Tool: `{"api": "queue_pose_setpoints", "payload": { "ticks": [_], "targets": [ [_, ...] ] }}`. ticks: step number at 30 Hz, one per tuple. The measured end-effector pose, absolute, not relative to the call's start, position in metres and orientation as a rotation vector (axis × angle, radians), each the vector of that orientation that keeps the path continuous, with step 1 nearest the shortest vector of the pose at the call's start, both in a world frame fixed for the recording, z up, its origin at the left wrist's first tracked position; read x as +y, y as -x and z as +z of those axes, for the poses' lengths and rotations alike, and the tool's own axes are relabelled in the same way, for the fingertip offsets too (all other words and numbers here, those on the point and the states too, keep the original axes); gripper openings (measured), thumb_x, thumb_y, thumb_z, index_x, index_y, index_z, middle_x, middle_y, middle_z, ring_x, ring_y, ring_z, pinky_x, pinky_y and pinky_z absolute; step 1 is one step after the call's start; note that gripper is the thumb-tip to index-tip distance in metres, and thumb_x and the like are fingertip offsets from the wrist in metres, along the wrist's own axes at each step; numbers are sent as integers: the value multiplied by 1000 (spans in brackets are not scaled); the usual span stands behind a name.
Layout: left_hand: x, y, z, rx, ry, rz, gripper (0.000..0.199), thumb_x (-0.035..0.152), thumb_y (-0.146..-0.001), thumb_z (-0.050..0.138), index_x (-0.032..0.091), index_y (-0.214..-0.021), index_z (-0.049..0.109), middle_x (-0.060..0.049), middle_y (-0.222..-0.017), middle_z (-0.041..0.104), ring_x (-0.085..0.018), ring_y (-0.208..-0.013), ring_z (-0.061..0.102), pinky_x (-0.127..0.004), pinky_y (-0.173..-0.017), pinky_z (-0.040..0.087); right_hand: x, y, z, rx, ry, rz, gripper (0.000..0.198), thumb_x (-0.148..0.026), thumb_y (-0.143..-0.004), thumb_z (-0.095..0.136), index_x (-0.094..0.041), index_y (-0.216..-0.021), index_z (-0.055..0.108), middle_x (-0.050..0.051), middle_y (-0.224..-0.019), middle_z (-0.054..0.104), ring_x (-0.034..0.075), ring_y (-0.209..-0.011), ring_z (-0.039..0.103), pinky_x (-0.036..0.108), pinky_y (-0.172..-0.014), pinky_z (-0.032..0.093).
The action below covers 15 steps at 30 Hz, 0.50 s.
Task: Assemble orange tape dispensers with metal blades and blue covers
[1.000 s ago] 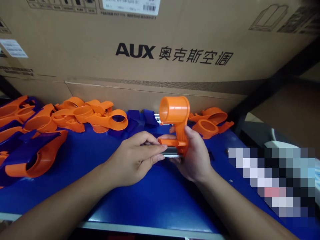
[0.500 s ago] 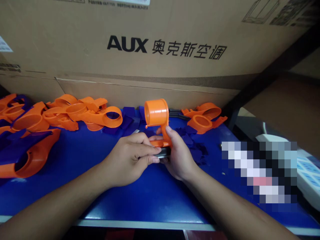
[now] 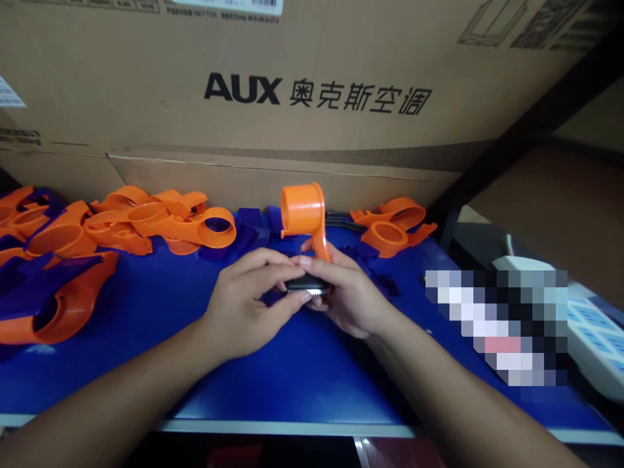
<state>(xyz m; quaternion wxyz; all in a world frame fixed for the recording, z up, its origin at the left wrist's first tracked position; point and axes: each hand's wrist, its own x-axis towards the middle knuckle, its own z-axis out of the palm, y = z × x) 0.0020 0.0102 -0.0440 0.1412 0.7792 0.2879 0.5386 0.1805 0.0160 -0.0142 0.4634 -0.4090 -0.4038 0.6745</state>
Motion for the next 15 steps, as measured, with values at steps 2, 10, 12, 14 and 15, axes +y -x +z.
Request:
{"api": "queue_pose_setpoints", "payload": {
  "ticks": [2,10,12,14,15],
  "targets": [
    [12,-1,-49,885,-2092,1679,40,22,-88,80,25,-125,68,-5,-113,70,-12,-79,69,-30,-76,63,23,-189,-6,-983,977,1645,39,-31,-74,82,-25,-100,55,-3,-72,69,9,-45,45,18,-40,28],
    [62,-55,-37,1151,-2513,1003,21,18,-99,57,17,-115,71,-10,-114,75,-22,-107,71,-38,-101,59,61,-254,16,-878,918,1351,15,-23,-71,67,-21,-75,52,4,-81,74,5,-43,32,17,-36,21],
    [84,-85,-29,1181,-2647,683,29,20,-103,51,16,-123,71,-13,-123,75,-24,-118,69,-39,-107,55,68,-269,17,-833,916,1278,13,-23,-71,64,-22,-73,51,4,-80,73,6,-43,31,18,-34,20],
    [105,-114,-26,1182,-2685,545,27,25,-101,55,16,-117,75,-16,-122,75,-28,-119,70,-42,-105,56,73,-279,16,-793,926,1246,12,-23,-70,63,-22,-72,51,4,-81,73,6,-43,31,17,-33,20],
    [114,-126,-25,1191,-2695,469,26,27,-100,59,16,-114,77,-17,-121,76,-30,-119,71,-43,-103,57,75,-283,15,-766,933,1240,12,-23,-70,62,-21,-71,50,4,-80,73,6,-43,30,17,-33,20]
  ]
}}
